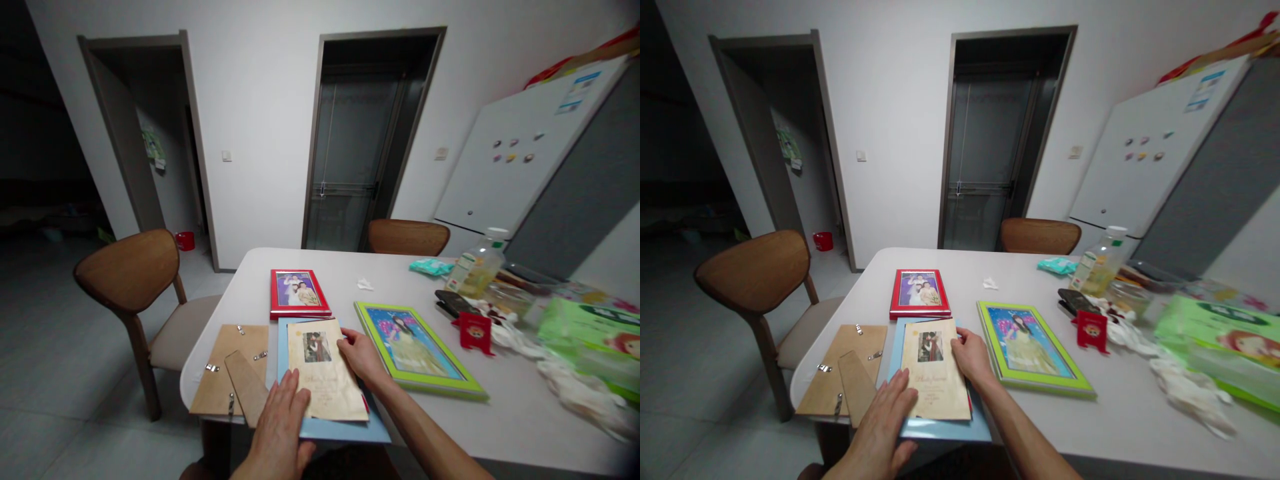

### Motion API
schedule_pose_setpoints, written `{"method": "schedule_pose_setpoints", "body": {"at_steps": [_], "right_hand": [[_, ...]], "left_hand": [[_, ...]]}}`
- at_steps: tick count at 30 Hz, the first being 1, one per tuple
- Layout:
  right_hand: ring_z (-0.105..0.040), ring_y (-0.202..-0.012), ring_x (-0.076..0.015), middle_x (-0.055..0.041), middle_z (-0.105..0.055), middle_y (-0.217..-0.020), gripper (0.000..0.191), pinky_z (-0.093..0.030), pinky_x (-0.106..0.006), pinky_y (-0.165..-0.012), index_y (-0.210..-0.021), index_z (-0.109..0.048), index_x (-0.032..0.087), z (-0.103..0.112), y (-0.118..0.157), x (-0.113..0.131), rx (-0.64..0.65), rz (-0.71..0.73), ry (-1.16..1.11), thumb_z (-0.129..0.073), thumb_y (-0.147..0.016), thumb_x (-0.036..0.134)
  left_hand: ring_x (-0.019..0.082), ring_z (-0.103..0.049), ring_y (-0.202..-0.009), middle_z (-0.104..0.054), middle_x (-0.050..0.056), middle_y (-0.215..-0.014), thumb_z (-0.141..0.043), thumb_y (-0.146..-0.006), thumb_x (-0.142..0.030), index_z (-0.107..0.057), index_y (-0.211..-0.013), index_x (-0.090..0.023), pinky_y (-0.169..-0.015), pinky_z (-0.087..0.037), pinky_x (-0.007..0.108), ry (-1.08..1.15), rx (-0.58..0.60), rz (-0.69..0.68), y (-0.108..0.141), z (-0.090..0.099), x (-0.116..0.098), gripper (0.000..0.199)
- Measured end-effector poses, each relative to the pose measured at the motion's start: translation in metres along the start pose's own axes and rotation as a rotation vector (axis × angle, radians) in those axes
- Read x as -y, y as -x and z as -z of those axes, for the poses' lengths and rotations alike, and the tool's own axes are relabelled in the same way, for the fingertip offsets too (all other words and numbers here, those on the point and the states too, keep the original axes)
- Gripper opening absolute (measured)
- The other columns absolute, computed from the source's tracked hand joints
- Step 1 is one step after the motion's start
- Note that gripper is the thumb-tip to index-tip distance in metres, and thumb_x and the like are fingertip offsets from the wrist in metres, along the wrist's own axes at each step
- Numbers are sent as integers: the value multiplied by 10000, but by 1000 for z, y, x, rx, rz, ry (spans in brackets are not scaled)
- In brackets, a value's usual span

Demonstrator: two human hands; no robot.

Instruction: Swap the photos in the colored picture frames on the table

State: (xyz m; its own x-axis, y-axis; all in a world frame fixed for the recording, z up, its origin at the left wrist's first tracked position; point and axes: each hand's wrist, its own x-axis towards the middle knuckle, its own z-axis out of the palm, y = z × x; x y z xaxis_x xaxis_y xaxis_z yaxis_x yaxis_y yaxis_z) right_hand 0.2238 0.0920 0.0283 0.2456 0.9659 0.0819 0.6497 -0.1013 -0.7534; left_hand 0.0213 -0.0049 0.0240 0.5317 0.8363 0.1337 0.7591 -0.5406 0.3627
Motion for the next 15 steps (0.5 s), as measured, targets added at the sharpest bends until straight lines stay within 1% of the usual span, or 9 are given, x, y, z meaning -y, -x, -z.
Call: {"method": "schedule_pose_setpoints", "body": {"at_steps": [3,6,9,11,13,15], "right_hand": [[-575,-697,-149,-53,-654,-780,346,-370,-217,-608,-973,-594,159,1,3,3,11,60,176,-396,-693,202],[-557,-761,-194,-96,-637,-818,275,-346,-268,-655,-881,-610,151,2,10,7,-8,74,311,-417,-702,230],[-523,-812,-223,-112,-607,-833,241,-315,-309,-678,-817,-603,157,4,17,13,-47,114,559,-410,-728,272],[-494,-859,-227,-109,-580,-897,237,-298,-317,-693,-856,-584,167,4,19,18,-70,166,690,-412,-737,278],[-461,-905,-217,-95,-546,-990,253,-283,-313,-717,-945,-549,184,2,18,24,-72,251,712,-424,-735,248],[-437,-921,-203,-77,-525,-1033,256,-274,-301,-727,-972,-531,197,-2,17,29,-37,333,694,-419,-744,223]], "left_hand": [[250,-199,-1247,-288,128,-1344,-566,-552,-93,-449,-1086,-147,-1010,-168,479,29,40,26,-2,6,-4,549],[219,-240,-1235,-343,84,-1323,-568,-582,-165,-457,-1057,-186,-1022,-107,472,76,21,1,-2,9,-5,488],[195,-287,-1213,-385,65,-1298,-562,-598,-195,-467,-1017,-207,-1025,-76,462,106,40,-9,-2,9,-3,430],[181,-312,-1199,-403,56,-1286,-556,-607,-198,-476,-978,-217,-1025,-64,458,113,61,-13,-1,9,-2,380],[171,-317,-1195,-409,48,-1282,-550,-612,-196,-484,-933,-222,-1024,-61,454,108,70,-13,-1,10,-2,329],[168,-307,-1200,-409,45,-1282,-547,-610,-189,-485,-898,-222,-1022,-63,452,95,74,-9,-2,12,-3,296]]}}
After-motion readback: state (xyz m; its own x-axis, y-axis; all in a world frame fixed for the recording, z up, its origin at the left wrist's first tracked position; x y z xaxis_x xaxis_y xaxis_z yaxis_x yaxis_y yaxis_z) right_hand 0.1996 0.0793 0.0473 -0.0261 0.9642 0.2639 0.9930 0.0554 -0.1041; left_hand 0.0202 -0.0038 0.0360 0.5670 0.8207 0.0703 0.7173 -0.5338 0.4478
